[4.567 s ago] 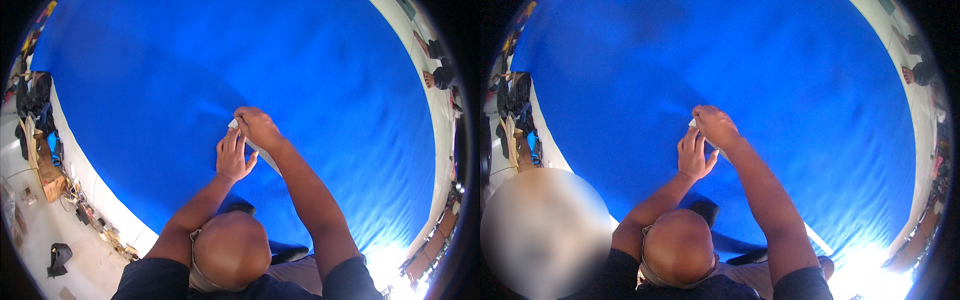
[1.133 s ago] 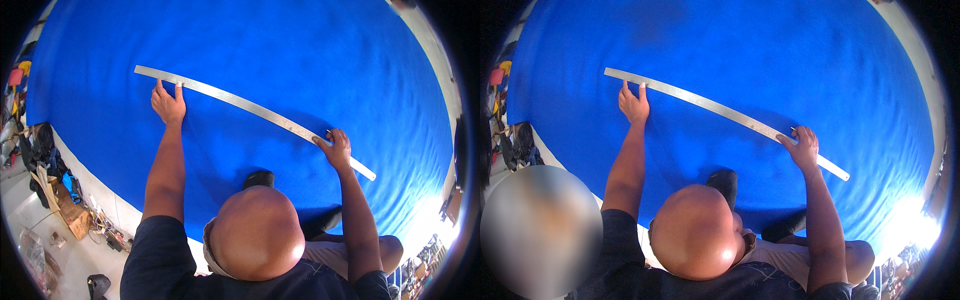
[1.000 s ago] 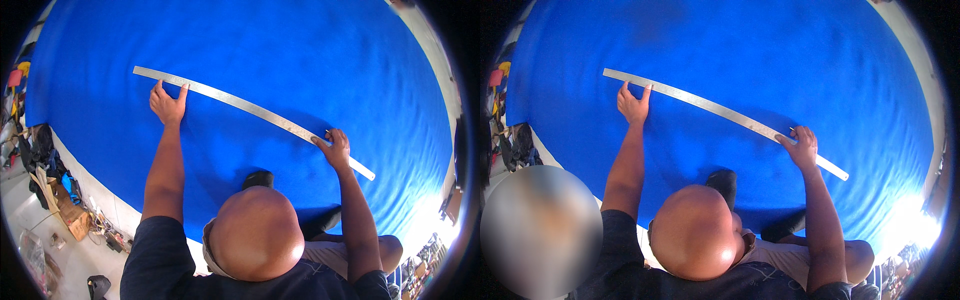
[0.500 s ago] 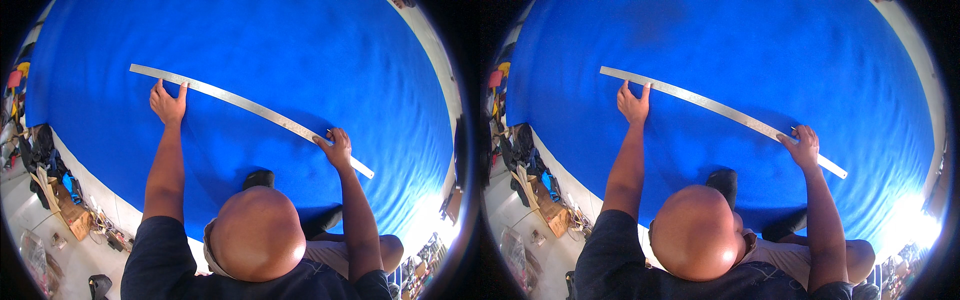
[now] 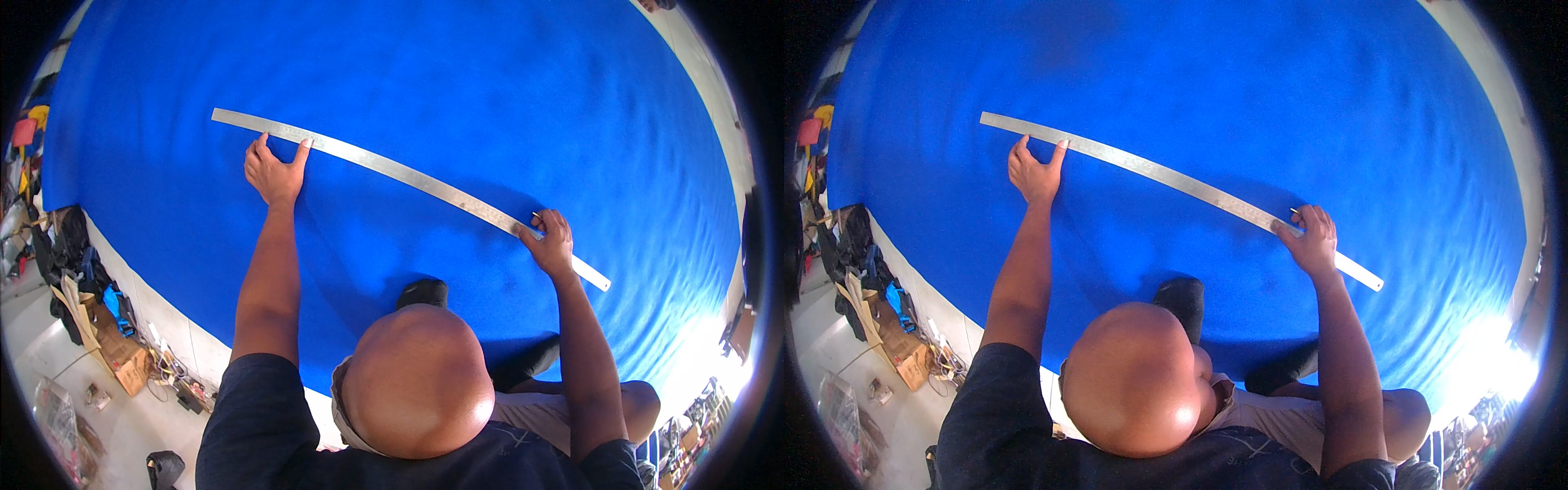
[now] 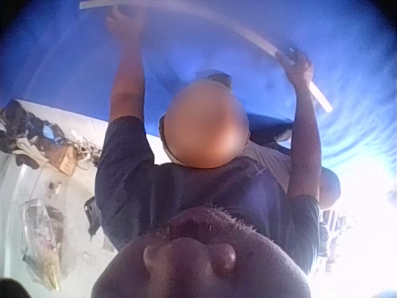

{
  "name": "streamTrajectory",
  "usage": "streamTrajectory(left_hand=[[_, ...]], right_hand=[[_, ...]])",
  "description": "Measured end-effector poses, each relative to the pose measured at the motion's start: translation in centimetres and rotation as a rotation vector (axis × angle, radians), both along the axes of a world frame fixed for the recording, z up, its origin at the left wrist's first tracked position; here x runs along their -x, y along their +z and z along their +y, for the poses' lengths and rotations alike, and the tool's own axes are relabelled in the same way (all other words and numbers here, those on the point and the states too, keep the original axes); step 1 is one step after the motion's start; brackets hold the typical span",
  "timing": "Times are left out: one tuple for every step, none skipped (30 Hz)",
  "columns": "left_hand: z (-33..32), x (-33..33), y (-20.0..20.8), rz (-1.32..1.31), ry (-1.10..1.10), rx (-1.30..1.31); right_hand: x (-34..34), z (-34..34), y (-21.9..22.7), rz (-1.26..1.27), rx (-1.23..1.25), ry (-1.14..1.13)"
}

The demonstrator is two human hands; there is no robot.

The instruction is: The person marks a blue textile sheet using a straightedge and a marking tool while kneeling on the floor.

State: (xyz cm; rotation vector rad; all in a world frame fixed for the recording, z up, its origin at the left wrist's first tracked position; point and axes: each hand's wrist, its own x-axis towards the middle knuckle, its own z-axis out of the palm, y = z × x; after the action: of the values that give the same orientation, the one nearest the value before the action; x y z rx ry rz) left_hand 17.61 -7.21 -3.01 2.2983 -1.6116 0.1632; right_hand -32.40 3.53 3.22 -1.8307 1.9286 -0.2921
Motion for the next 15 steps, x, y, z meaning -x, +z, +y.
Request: streamTrajectory(left_hand=[[0.0,-0.3,-0.3,-0.004,0.004,0.006],[0.0,-0.7,-0.6,-0.009,0.009,0.012],[0.0,-1.0,-0.9,-0.014,0.013,0.018],[-0.1,-1.0,-1.1,-0.033,0.017,0.029],[-0.1,-1.0,-1.3,-0.052,0.021,0.041],[-0.1,-1.1,-1.4,-0.073,0.026,0.052],[-0.1,-0.9,-1.3,-0.067,0.021,0.048],[0.0,-0.7,-1.2,-0.062,0.017,0.043],[0.1,-0.5,-1.0,-0.058,0.014,0.038],[0.1,-0.2,-0.8,-0.074,0.02,0.005],[0.1,0.2,-0.5,-0.091,0.026,-0.028],[0.1,0.4,-0.4,-0.107,0.031,-0.061],[0.2,0.2,-0.4,-0.111,0.038,-0.07],[0.1,0.1,-0.4,-0.114,0.044,-0.079],[0.1,-0.1,-0.5,-0.117,0.05,-0.087]], right_hand=[[-0.1,-0.1,0.0,-0.003,0.001,0.009],[-0.2,-0.1,0.0,-0.002,0.004,0.008],[-0.3,-0.2,-0.1,-0.002,0.007,0.007],[-0.3,-0.1,-0.1,0.001,0.01,0.005],[-0.4,-0.1,-0.2,0.005,0.011,0.002],[-0.5,-0.1,-0.2,0.008,0.013,-0.001],[-0.5,0.0,-0.2,0.014,0.014,-0.006],[-0.5,0.1,-0.2,0.012,0.02,-0.007],[-0.5,0.1,-0.3,0.009,0.026,-0.008],[-0.4,0.1,-0.3,0.008,0.032,-0.008],[-0.3,0.1,-0.2,0.01,0.031,-0.007],[-0.1,0.1,-0.2,0.012,0.031,-0.005],[-0.2,0.0,-0.1,0.009,0.03,-0.002],[-0.3,0.0,-0.1,0.013,0.031,-0.003],[-0.4,0.0,0.0,0.017,0.031,-0.005]])
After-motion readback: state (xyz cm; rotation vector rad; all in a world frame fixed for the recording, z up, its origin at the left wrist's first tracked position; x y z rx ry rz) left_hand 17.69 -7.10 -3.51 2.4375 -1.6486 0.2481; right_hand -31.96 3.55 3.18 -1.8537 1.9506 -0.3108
